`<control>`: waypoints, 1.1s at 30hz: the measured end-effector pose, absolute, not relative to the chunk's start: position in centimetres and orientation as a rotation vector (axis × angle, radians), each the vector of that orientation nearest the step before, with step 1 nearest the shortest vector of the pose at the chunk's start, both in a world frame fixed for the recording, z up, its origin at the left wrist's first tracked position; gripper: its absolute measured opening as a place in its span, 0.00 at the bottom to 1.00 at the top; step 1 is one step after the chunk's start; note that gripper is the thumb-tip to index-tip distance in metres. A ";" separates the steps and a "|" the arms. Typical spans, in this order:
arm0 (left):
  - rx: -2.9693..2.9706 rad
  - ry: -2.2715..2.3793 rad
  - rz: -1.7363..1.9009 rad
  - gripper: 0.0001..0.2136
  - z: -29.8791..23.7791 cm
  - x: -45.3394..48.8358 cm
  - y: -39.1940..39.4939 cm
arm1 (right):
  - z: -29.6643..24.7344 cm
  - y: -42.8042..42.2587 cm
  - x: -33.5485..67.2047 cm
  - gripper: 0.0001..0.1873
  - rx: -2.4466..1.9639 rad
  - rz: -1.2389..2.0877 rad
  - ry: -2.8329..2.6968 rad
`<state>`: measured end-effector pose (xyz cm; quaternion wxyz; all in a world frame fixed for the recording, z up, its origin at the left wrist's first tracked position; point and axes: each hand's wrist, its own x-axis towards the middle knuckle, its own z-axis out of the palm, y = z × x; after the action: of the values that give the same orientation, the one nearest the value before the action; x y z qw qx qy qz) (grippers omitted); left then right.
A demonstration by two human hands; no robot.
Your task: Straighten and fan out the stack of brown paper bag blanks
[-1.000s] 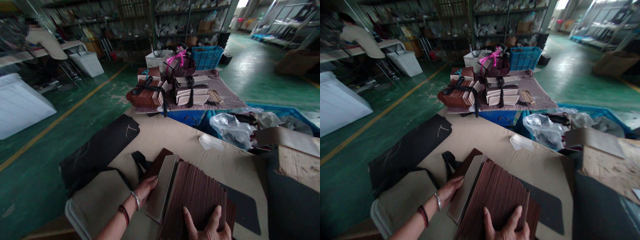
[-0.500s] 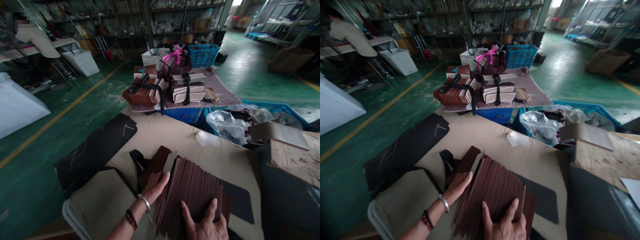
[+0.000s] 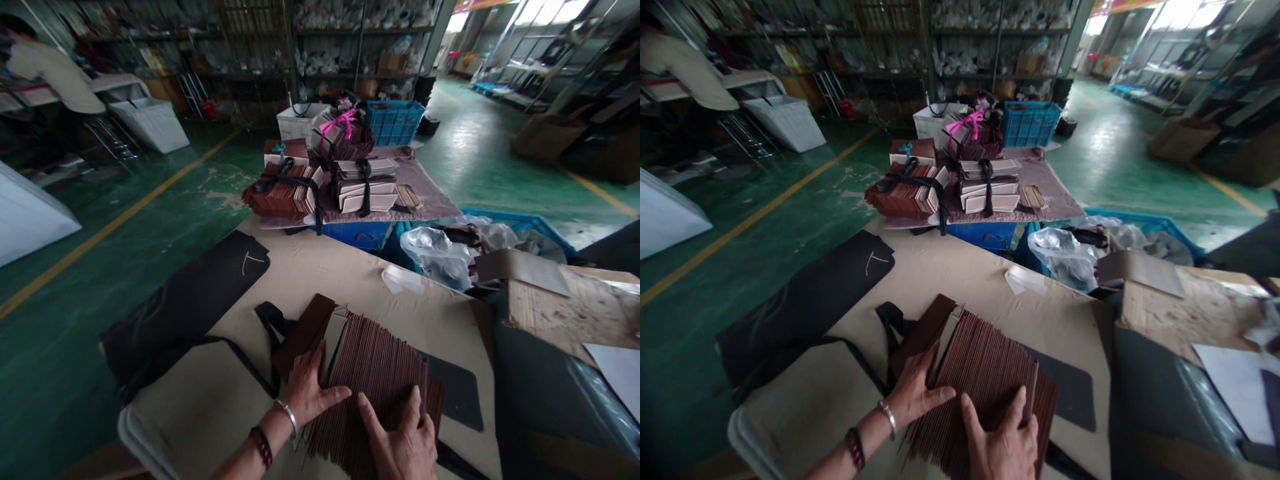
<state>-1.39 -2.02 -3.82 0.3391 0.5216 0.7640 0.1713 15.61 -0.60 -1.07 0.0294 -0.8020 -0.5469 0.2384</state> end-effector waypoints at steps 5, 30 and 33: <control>1.344 1.996 0.313 0.47 -3.5 -0.8 -1.7 | -0.3 -0.4 14.4 0.59 -2.534 0.691 -1.727; 1.361 1.832 0.390 0.29 -4.1 -2.9 -1.6 | 0.8 1.2 12.6 0.59 -2.704 0.691 -1.655; 1.336 1.802 0.491 0.18 -4.3 -4.5 -1.1 | 0.3 1.2 12.8 0.60 -2.705 0.703 -1.672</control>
<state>-4.47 -1.13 -4.28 0.4101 0.5306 0.7157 0.1949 12.78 1.24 0.30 -0.0577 -0.8293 -0.5124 0.2156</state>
